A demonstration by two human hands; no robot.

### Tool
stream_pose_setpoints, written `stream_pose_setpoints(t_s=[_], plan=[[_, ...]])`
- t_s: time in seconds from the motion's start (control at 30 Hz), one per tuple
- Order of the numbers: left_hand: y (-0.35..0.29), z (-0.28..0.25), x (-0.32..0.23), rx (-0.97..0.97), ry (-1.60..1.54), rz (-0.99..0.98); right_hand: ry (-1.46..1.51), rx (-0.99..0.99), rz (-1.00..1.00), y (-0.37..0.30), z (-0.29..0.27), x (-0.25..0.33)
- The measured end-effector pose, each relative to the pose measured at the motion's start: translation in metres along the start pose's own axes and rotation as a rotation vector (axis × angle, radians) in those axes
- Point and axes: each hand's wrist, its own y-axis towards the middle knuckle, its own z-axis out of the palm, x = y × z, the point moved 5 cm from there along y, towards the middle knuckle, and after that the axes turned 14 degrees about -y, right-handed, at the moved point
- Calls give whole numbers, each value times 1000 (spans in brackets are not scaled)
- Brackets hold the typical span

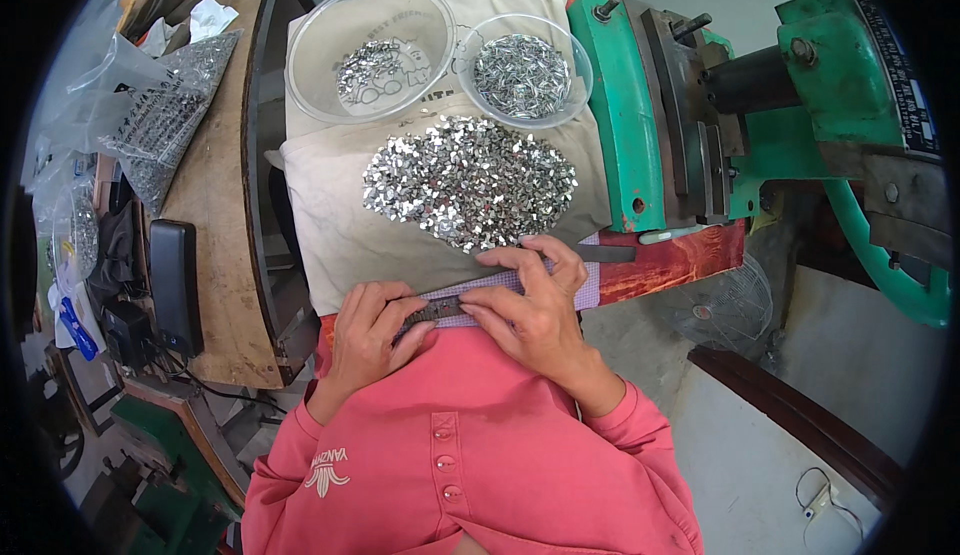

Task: The person assembles small metal keychains by hand. They pick up individual metal rings and links from a pile on a cloth, connect them together, and place the finished keychains into a clear plastic container. The process is repetitive and involves precise finger manipulation of small hardware components.

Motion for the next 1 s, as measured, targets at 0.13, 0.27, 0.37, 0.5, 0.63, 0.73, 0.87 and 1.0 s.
stream_pose_setpoints(t_s=[0.13, 0.27, 0.37, 0.5, 0.63, 0.73, 0.87, 1.0], plan=[[4, -1, -4, 2, 1, 3, -4, 17, -53, 6, 7, 11], [5, 0, -6, 3, 13, 24, -25, 44, -98, 8, 14, 16], [7, 1, -6, 0, 8, 22, -53, 9, -105, 5, 13, 14], [7, 3, -5, -3, 15, 23, -65, 0, -80, -5, 9, 8], [7, 4, -4, -18, -4, 30, -42, 9, -47, -8, 3, 2], [6, 3, -2, -33, -34, 34, -62, -28, 11, -6, 1, -4], [5, 5, 0, -26, -47, 44, -80, -46, 67, 2, 0, -6], [4, 2, 1, -20, -73, 17, -75, -66, 44, 7, 0, -4]])
